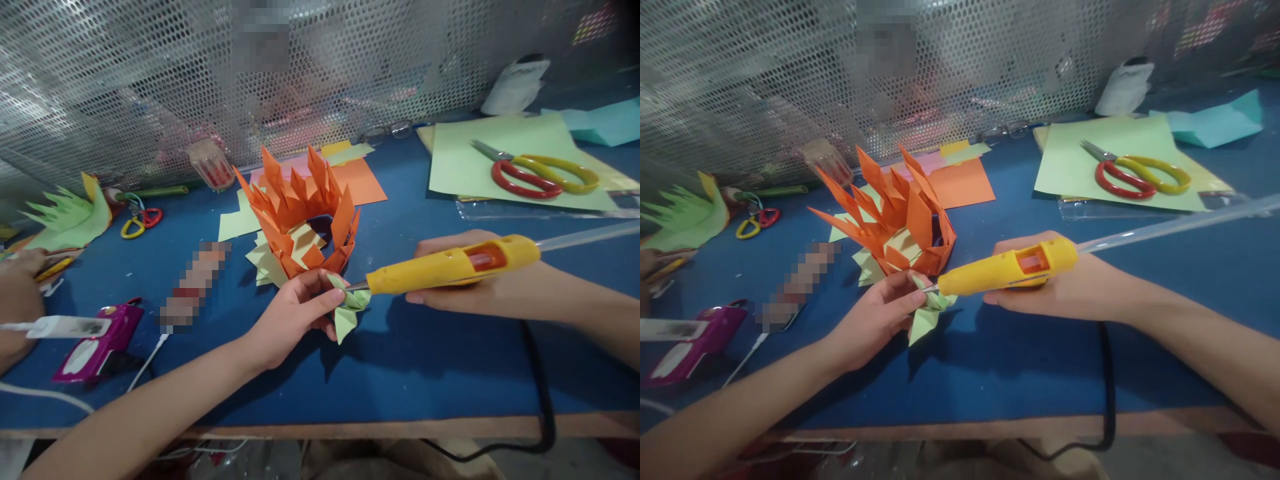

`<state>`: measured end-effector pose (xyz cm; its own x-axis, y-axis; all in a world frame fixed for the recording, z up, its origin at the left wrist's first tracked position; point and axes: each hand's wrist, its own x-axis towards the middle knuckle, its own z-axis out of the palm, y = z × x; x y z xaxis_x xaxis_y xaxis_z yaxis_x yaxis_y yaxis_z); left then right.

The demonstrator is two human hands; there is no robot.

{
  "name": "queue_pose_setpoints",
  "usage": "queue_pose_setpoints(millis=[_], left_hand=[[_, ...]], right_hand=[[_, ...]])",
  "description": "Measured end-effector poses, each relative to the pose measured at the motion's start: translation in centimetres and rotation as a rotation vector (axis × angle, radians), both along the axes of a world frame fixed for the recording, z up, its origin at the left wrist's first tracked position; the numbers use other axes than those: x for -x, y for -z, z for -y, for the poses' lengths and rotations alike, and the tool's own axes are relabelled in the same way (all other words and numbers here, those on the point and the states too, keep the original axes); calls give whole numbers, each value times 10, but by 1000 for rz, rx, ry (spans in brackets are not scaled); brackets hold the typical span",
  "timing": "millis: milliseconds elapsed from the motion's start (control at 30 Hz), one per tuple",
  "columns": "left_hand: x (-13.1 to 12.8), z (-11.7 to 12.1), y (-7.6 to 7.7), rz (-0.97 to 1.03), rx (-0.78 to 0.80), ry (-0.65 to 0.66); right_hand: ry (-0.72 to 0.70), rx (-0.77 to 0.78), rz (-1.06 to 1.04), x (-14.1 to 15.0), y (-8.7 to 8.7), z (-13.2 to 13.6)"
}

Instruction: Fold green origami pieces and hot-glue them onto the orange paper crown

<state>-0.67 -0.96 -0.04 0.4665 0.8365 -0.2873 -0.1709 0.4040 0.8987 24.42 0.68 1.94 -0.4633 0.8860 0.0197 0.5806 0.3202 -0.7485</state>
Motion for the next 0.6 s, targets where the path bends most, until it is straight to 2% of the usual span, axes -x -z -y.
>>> queue_pose_setpoints(millis=[167, 367, 600], left_hand=[[1, -1, 0, 14, -6, 26], [0, 0, 0, 21, 18, -18], [2, -1, 3, 26, -5, 8]], right_hand=[[41, -156, -56, 0, 7, -2], [42, -94, -15, 1, 7, -3], [53, -116, 9, 0, 8, -3]])
